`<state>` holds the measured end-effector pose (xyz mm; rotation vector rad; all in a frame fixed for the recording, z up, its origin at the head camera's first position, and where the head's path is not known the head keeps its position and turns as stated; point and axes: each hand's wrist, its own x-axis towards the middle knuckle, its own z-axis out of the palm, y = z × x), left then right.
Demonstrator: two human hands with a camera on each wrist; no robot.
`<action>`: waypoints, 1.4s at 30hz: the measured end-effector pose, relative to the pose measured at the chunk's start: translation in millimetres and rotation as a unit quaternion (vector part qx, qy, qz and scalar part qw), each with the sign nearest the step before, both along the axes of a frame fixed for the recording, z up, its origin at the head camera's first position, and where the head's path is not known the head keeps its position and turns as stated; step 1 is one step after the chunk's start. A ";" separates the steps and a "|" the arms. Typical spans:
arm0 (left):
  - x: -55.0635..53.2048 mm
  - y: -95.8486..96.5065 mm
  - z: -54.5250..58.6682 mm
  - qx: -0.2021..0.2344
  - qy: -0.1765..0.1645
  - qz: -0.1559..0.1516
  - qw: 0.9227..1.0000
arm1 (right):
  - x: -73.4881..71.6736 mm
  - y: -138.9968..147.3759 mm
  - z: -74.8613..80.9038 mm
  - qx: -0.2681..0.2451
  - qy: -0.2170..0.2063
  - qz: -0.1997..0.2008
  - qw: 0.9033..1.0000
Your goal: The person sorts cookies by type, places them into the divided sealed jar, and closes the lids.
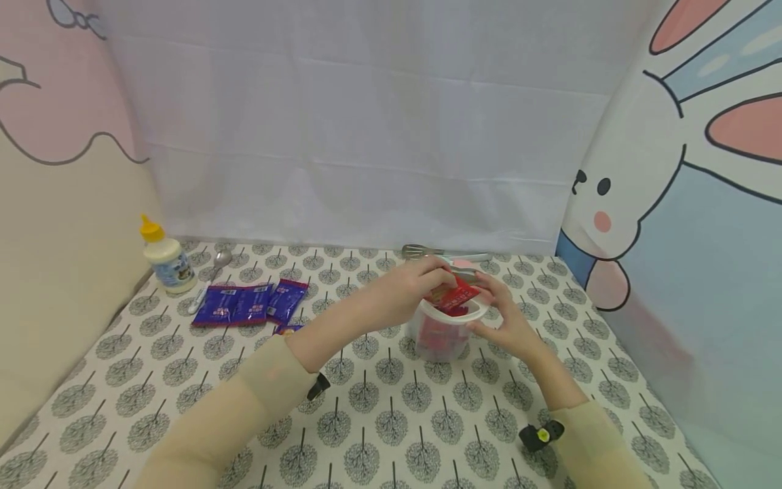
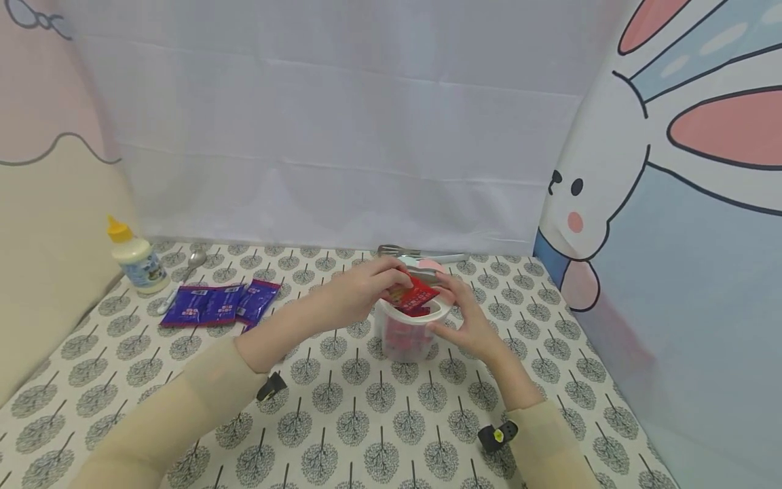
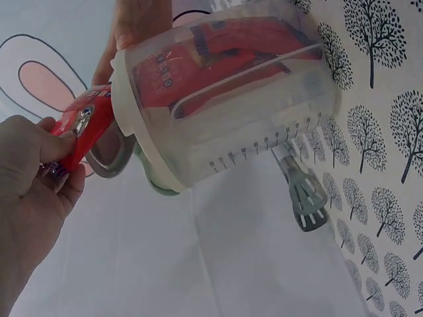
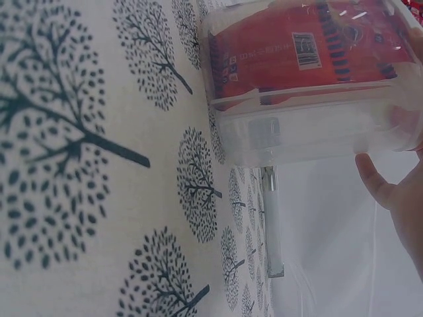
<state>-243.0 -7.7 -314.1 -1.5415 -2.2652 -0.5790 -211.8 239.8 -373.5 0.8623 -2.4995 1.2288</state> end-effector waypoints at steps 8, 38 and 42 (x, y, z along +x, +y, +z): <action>-2.6 15.3 -1.4 -0.086 -0.100 0.034 0.991 | -2.2 1.4 -4.9 -0.023 0.020 0.025 0.999; -17.3 8.3 -32.4 0.024 -0.188 -0.006 0.982 | -0.6 0.5 -2.6 -0.016 0.019 0.031 0.999; -16.2 8.2 -36.2 0.029 -0.185 -0.018 0.982 | -1.1 0.6 -1.5 -0.005 0.014 0.019 1.000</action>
